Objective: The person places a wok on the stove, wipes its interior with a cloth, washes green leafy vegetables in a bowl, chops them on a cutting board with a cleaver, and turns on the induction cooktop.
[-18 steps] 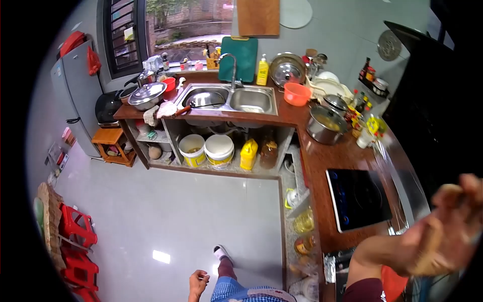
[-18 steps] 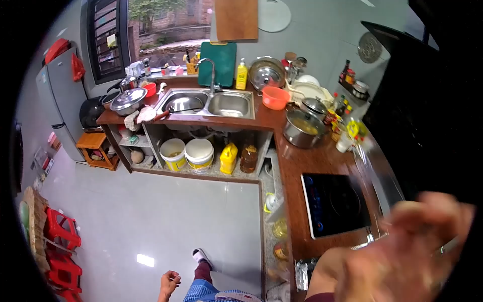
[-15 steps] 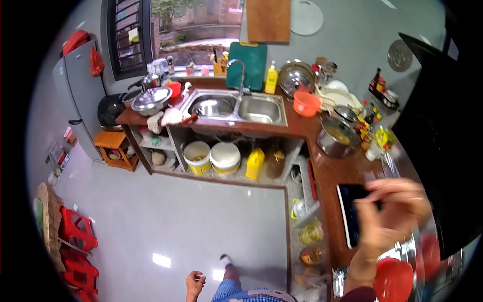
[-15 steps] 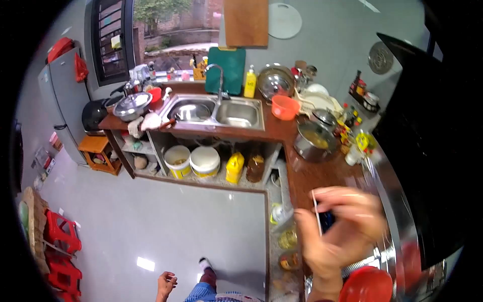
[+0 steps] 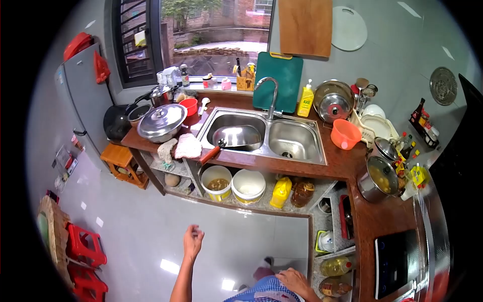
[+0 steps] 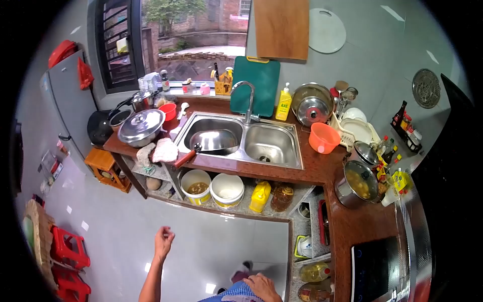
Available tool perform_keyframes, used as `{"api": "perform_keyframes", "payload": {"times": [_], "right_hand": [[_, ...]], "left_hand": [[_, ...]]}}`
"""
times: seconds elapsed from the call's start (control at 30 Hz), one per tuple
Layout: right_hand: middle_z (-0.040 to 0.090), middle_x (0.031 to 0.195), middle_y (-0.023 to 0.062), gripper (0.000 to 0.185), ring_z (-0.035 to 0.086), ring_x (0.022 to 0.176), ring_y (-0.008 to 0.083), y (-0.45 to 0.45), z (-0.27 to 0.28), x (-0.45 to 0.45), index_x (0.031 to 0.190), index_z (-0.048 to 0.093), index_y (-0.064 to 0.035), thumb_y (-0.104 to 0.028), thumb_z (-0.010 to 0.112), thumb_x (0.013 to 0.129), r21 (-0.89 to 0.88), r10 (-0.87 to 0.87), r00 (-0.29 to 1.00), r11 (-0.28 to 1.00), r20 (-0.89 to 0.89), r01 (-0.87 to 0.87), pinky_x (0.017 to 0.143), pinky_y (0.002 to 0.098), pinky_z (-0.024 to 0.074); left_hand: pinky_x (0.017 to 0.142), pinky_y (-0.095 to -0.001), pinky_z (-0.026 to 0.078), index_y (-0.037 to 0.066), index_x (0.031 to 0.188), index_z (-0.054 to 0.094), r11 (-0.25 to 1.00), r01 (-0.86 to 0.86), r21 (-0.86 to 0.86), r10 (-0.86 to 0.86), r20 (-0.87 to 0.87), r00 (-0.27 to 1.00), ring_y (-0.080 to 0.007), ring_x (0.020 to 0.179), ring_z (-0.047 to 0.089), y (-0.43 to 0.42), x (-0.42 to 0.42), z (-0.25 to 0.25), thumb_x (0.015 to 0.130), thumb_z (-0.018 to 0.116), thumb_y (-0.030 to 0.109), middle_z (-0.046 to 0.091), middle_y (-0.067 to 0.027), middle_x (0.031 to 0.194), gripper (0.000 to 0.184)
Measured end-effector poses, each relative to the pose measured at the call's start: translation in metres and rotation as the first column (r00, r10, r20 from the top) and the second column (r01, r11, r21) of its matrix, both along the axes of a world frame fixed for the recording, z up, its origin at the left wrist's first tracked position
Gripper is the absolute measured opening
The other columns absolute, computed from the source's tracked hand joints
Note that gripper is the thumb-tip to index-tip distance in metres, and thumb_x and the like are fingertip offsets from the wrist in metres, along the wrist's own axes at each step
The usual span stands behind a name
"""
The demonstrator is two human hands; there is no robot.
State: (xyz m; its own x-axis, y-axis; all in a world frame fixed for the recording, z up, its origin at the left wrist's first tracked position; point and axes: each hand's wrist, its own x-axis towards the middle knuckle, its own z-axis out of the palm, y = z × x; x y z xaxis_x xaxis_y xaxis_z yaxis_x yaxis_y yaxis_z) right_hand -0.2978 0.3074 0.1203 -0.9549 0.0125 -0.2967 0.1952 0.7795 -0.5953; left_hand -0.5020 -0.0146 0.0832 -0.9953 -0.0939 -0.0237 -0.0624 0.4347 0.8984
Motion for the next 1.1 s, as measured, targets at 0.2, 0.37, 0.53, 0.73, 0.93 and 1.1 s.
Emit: {"api": "perform_keyframes", "payload": {"times": [0.2,0.37,0.53,0.73,0.93,1.1], "right_hand": [[0.056,0.107,0.0161,0.045,0.052,0.102,0.0326,0.051,-0.042,-0.097,0.108,0.058,-0.011,-0.046,0.045,0.083,0.155,0.154,0.941,0.966,0.3,-0.207,0.085,0.0413,0.0423],[0.054,0.11,0.0172,0.041,0.049,0.106,0.0334,0.094,-0.061,-0.186,0.113,0.055,-0.0129,-0.041,0.046,0.084,0.172,0.19,0.951,0.957,0.243,-0.235,0.088,0.044,0.0392],[0.052,0.115,0.017,0.039,0.048,0.107,0.0358,0.115,-0.002,-0.264,0.113,0.053,-0.0107,-0.037,0.049,0.084,0.152,0.062,0.95,0.982,0.305,-0.113,0.088,0.0449,0.0389],[0.054,0.11,0.0156,0.036,0.052,0.102,0.0334,0.135,-0.016,-0.268,0.108,0.056,-0.0103,-0.035,0.053,0.082,0.209,-0.108,0.968,0.976,0.226,0.061,0.084,0.0431,0.0422],[0.056,0.104,0.0156,0.036,0.053,0.099,0.0325,0.089,-0.028,-0.255,0.105,0.058,-0.0104,-0.036,0.054,0.08,0.212,-0.277,0.902,0.953,0.331,0.215,0.082,0.0422,0.0434],[0.055,0.105,0.0158,0.035,0.052,0.101,0.032,0.042,-0.028,-0.272,0.107,0.056,-0.0103,-0.034,0.05,0.082,0.112,-0.185,0.915,0.982,0.358,0.154,0.085,0.0413,0.0413]], "left_hand": [[0.091,-0.0418,0.035,-0.004,0.122,0.036,0.947,0.009,-0.322,-0.115,-0.31,0.944,-0.0372,0.106,0.043,0.054,-0.175,0.02,0.067,0.067,0.012,0.045,-0.0222,0.111,0.066],[0.091,-0.0431,0.033,-0.002,0.126,0.029,0.779,-0.032,-0.626,-0.125,-0.205,0.971,-0.0373,0.106,0.038,0.081,-0.296,0.021,0.06,0.073,0.017,0.04,-0.02,0.112,0.081],[0.087,-0.0396,0.041,0.003,0.11,0.04,0.571,0.242,-0.784,-0.103,0.224,0.969,-0.033,0.105,0.046,0.111,-0.377,0.021,0.059,0.074,0.019,0.046,-0.016,0.111,0.064],[0.083,-0.0377,0.047,0.003,0.111,0.044,0.4,0.441,-0.803,-0.039,0.466,0.884,-0.029,0.101,0.056,0.128,-0.439,-0.005,0.057,0.074,0.023,0.053,-0.0138,0.109,0.066],[0.082,-0.0353,0.047,0.0,0.099,0.055,0.608,0.482,-0.63,-0.109,0.535,0.838,-0.0291,0.097,0.058,0.102,-0.448,-0.008,0.043,0.079,0.017,0.06,-0.0172,0.101,0.063],[0.045,-0.0367,0.048,-0.006,0.079,0.059,0.953,0.276,-0.123,-0.124,0.675,0.727,-0.0274,0.051,0.059,0.088,-0.477,-0.039,0.053,0.072,-0.003,0.059,-0.0162,0.066,0.029]]}}
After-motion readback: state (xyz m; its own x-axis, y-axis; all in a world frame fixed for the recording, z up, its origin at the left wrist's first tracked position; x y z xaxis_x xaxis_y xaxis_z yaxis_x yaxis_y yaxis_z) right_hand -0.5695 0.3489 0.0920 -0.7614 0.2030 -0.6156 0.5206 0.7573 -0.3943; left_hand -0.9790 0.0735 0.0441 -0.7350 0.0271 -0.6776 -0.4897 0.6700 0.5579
